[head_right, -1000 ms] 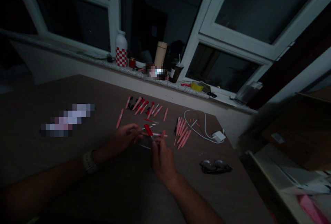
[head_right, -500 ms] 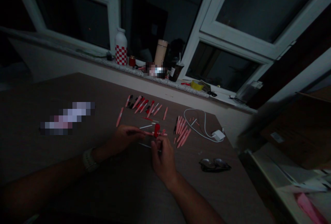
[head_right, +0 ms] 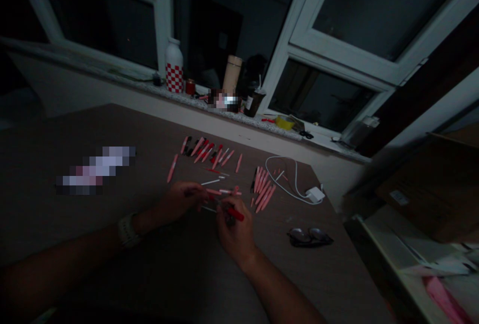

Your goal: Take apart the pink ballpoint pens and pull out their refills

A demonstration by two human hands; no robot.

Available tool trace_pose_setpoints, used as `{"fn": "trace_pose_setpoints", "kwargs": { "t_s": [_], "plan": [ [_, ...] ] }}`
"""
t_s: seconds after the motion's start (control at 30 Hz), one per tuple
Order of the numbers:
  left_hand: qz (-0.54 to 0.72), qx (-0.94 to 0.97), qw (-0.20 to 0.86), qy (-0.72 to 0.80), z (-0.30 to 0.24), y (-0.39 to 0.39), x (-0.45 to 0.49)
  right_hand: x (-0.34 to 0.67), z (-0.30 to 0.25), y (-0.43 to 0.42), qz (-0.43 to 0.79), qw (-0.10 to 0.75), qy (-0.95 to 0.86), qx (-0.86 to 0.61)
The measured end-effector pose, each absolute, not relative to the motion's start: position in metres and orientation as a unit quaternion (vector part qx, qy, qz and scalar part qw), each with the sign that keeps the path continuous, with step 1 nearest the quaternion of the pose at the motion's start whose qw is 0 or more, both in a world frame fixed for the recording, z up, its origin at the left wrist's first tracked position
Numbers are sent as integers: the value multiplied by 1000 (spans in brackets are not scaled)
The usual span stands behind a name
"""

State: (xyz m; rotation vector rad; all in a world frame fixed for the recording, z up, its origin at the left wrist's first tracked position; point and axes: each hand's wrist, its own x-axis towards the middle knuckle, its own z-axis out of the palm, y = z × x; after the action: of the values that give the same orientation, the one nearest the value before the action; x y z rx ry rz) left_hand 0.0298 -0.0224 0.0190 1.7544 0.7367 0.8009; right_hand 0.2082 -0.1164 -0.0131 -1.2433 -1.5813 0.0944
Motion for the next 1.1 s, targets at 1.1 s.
{"fn": "trace_pose_setpoints", "kwargs": {
  "t_s": [1.1],
  "plan": [
    [336,742,506,284,17,-21,30,206,-8,-115,34,537,-668,-514]
  ]
}}
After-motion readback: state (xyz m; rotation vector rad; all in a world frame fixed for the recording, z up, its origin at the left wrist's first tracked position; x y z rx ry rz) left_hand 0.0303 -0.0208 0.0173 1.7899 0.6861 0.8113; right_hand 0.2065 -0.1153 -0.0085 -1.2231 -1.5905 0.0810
